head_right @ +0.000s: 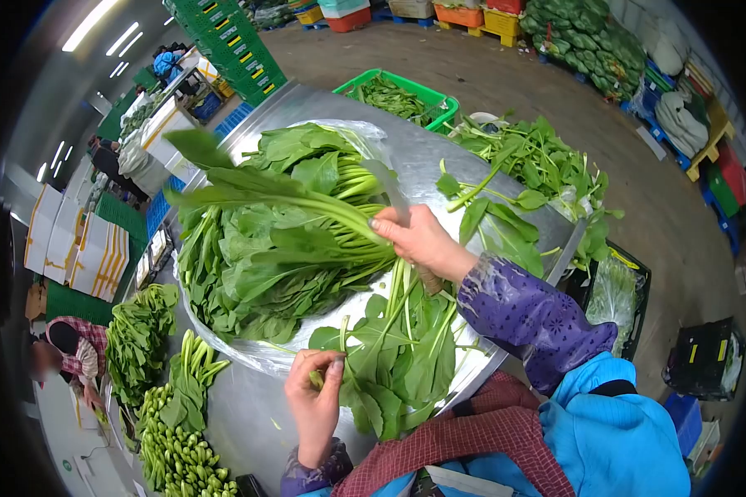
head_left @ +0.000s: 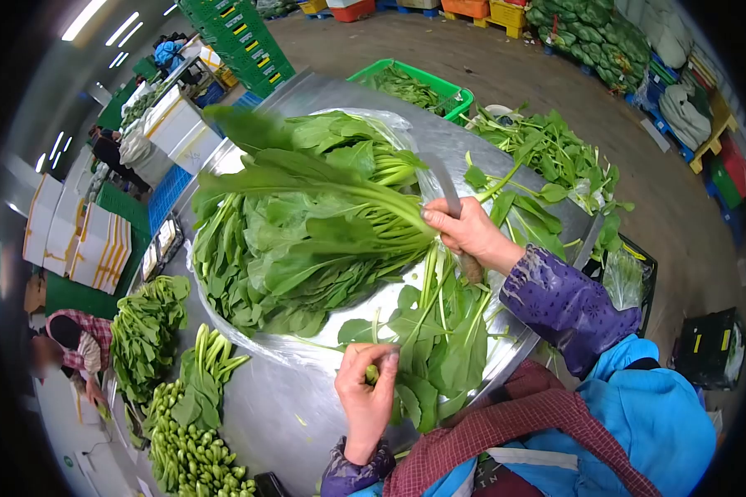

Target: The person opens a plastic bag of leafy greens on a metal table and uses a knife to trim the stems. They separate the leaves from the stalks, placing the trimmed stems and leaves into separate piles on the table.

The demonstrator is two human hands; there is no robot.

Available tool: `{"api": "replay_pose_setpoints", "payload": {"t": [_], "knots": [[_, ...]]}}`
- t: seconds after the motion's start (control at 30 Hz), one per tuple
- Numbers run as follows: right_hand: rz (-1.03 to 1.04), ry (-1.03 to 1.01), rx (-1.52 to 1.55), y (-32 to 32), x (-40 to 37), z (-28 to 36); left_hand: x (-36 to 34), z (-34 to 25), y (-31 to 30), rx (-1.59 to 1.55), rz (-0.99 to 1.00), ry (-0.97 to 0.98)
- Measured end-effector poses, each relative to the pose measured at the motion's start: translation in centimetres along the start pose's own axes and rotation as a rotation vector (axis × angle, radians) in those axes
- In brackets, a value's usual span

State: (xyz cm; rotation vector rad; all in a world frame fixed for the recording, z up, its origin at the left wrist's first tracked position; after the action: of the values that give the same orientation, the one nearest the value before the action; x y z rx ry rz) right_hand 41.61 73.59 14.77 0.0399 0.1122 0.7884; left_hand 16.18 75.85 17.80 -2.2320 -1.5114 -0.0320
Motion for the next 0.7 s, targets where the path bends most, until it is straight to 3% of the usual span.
{"api": "replay_pose_setpoints", "payload": {"t": [0.03, 0.13, 0.17, 0.23, 0.27, 0.37, 0.5, 0.57, 0.7], "knots": [[0.004, -0.004, 0.001, 0.0, -0.4, 0.2, 0.0, -0.4, 0.2, 0.001, -0.005, 0.004], [0.068, 0.062, -0.085, 0.6, -2.8, 1.2, 0.3, -2.9, -0.1, 0.258, -0.097, 0.367], [0.078, 0.067, -0.083, 1.0, -3.7, 1.5, 0.7, -3.3, 0.0, 0.266, -0.102, 0.361], [0.280, 0.108, -0.171, 2.2, -6.0, 1.8, 0.9, -5.3, 0.5, 0.526, -0.206, 0.765], [0.381, 0.163, -0.105, 2.7, -7.2, 1.5, 0.8, -5.5, 0.9, 0.576, -0.169, 0.810], [0.443, 0.429, 0.121, 3.1, -9.3, 0.0, 0.8, -4.9, 1.2, 0.532, -0.109, 0.826], [0.581, 0.359, 0.052, 2.4, -9.2, -2.1, 0.7, -3.9, 1.4, 0.403, -0.054, 0.609], [0.175, -0.761, -0.355, 2.2, -9.3, -0.2, 0.8, -1.2, 1.5, 0.142, 0.051, 0.131], [0.151, -0.799, -0.674, 2.4, -10.7, 1.9, 0.5, -0.2, 1.6, 0.126, 0.174, -0.026]]}}
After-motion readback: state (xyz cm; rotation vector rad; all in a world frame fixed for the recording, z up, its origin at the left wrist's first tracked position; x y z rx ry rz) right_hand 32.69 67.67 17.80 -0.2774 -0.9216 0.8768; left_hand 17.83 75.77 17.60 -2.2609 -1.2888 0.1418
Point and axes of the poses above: each hand's wrist, its own x-axis towards the middle knuckle, its own y-axis out of the palm, z = x × y, the point moved 4 cm from there along x, towards the middle knuckle, and after that the axes turned 14 degrees about -z, right-handed, at the moved point
